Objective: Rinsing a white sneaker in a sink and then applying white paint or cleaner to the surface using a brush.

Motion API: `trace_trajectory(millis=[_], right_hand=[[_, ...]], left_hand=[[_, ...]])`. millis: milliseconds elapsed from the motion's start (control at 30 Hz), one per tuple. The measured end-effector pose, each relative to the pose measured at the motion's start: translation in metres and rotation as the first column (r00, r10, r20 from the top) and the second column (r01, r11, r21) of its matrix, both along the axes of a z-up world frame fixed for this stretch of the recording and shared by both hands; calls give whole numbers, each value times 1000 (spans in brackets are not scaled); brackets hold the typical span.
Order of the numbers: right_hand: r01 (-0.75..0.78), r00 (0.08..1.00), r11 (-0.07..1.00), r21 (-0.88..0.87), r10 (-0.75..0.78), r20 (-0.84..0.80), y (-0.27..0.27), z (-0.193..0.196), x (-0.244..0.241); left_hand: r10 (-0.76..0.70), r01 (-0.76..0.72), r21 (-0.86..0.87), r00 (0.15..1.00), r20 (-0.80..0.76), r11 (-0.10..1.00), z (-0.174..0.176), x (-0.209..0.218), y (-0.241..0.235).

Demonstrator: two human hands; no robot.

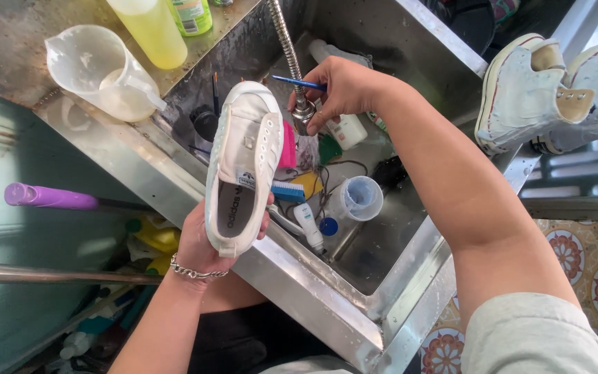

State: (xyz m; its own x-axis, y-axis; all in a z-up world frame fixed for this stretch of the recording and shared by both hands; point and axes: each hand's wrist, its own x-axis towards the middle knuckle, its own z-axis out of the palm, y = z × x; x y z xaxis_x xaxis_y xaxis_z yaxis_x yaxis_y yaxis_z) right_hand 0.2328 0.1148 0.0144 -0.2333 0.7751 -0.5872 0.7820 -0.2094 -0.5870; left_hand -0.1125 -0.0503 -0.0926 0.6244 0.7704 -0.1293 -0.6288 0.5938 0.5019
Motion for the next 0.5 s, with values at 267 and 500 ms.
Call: trace_trajectory(millis=[267,500], right_hand=[[-28,1000,990,136,29,-6,5,-28,11],[-51,998,979,199,41,53,-11,-29,0]], left_hand=[[-12,11,24,999,33,1000,-4,-1,1],[-39,45,-76,996,79,996,-7,-4,2]])
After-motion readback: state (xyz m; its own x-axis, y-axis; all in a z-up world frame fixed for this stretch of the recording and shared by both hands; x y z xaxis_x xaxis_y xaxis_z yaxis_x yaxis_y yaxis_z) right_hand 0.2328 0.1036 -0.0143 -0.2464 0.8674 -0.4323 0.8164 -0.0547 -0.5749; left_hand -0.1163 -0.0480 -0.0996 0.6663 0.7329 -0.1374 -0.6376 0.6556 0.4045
